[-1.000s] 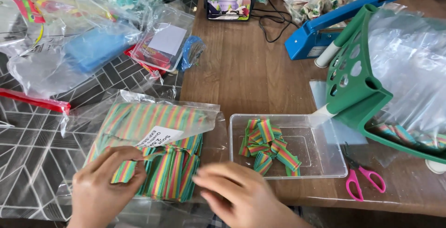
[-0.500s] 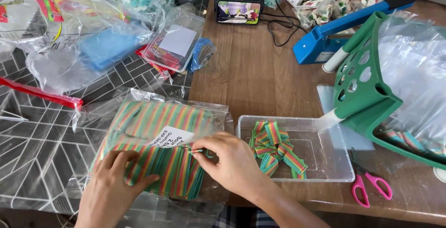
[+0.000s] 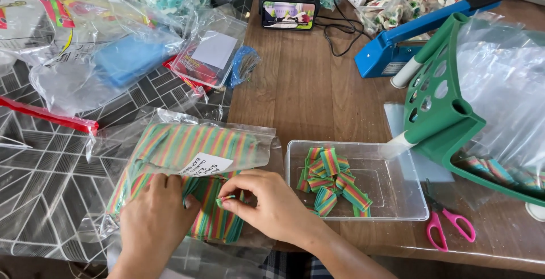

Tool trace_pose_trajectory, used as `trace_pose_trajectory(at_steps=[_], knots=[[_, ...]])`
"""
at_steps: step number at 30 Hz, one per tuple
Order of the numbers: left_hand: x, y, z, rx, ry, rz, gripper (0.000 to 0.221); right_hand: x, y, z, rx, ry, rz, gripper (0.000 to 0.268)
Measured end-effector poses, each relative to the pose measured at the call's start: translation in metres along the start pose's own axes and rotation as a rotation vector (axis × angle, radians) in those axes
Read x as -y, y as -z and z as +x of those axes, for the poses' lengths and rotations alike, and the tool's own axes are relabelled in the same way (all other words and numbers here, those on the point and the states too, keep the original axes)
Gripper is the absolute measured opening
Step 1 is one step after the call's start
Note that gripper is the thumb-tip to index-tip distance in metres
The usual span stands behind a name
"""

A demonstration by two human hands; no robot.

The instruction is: Cutting long multi-colored food strips into smaller pieces using scissors and placing them in a container.

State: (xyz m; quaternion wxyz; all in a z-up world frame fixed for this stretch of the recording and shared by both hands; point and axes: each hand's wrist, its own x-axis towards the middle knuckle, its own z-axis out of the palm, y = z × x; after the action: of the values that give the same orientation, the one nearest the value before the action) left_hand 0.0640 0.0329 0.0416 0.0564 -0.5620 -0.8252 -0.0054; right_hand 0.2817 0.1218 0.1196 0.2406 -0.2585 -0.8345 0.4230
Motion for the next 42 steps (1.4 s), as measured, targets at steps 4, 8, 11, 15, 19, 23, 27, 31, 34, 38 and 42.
trace_pose_trajectory(at_steps=[4,8,11,15,19,23,27,31,34,38,42], knots=[[0.012,0.046,0.016,0.297,0.098,-0.303,0.049,-0.004,0.000,0.014,0.046,-0.139,0.005,0.010],[0.018,0.018,0.014,0.141,-0.083,-0.310,0.049,-0.045,-0.029,0.020,-0.106,0.049,-0.514,0.001],[0.012,0.006,0.011,-0.046,-0.122,-0.333,0.052,-0.046,-0.035,0.022,-0.140,0.099,-0.786,0.007],[0.011,-0.006,0.010,-0.022,-0.035,-0.130,0.043,-0.040,-0.032,0.025,-0.149,0.108,-0.759,0.001],[0.008,-0.020,0.011,-0.024,-0.005,0.043,0.021,-0.036,-0.029,0.025,-0.170,0.145,-0.789,0.010],[0.011,0.027,0.018,0.159,0.172,-0.018,0.026,-0.037,-0.030,0.023,-0.148,0.155,-0.721,0.030],[0.059,0.042,0.002,-0.031,0.199,-0.354,0.026,-0.033,-0.024,0.026,-0.096,0.114,-0.636,0.026],[0.055,0.087,-0.017,-0.139,0.320,-0.987,0.021,-0.004,-0.007,0.025,-0.043,0.110,-0.300,0.024],[0.020,0.069,-0.014,-0.124,0.323,-1.268,0.023,0.018,-0.005,0.014,-0.059,0.088,0.069,0.033],[-0.009,0.071,-0.014,-0.011,0.183,-1.169,0.017,0.012,-0.007,0.004,-0.116,0.185,0.048,0.041],[-0.010,0.060,-0.013,0.065,0.023,-1.140,0.024,-0.002,-0.003,-0.001,-0.220,0.257,0.020,0.023]])
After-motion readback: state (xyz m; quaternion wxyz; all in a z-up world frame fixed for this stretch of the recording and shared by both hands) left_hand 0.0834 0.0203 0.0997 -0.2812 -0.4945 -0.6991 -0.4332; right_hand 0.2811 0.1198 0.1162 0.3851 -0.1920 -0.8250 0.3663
